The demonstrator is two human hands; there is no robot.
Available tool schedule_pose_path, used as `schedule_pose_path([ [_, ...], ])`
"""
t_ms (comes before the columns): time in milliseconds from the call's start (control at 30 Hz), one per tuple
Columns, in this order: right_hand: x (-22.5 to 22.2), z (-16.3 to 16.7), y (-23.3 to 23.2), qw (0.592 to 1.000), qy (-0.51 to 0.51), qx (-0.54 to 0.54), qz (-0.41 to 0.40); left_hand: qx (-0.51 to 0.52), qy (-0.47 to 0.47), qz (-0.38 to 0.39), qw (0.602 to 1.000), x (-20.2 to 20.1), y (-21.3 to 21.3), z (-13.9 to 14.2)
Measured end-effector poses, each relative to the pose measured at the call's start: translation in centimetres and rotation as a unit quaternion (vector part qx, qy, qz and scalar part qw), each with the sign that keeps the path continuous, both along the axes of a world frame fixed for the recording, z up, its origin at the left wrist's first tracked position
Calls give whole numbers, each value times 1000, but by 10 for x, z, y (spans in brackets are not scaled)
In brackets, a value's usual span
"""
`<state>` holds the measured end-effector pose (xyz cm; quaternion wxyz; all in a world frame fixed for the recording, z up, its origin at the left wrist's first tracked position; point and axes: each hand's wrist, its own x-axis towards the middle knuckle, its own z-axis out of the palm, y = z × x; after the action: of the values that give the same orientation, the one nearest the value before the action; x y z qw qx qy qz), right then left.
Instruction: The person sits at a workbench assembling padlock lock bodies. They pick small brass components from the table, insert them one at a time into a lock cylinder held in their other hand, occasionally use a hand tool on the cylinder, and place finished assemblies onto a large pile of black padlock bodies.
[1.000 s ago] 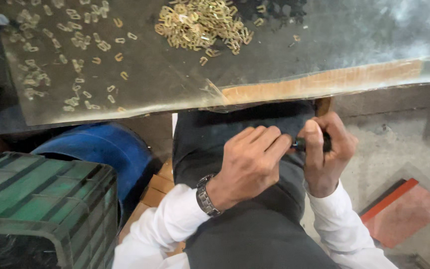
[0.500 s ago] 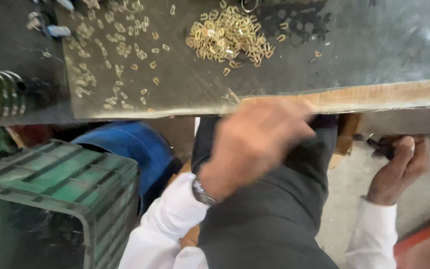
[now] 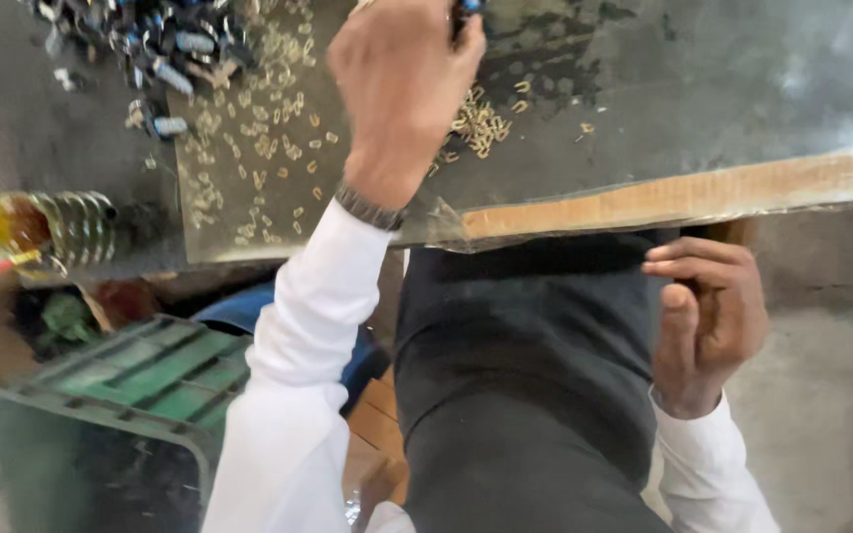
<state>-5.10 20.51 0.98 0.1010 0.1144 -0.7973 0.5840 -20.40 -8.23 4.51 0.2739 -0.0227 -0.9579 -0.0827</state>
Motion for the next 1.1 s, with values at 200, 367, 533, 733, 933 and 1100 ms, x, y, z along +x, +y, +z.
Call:
schedule_pose_path([
  [200, -13, 30, -39, 978, -103, -172, 66, 255, -104, -163, 947, 75, 26, 69],
  [367, -22, 11, -53, 884, -342, -298, 113, 259, -130, -152, 945, 89, 37, 68],
  [533, -13, 36, -43, 976, -95, -42, 192, 62, -101, -122, 985, 78, 33, 19],
  [733, -2, 62, -19, 979, 25, 121, 161, 59, -117, -200, 971, 113, 43, -4],
  [933, 10, 26, -11, 894, -362, -262, 44, 100, -108, -228, 962, 132, 43, -6],
  [1100, -1, 15, -15, 790, -377, -455, 160, 401, -134, -156, 893, 148, 50, 2],
])
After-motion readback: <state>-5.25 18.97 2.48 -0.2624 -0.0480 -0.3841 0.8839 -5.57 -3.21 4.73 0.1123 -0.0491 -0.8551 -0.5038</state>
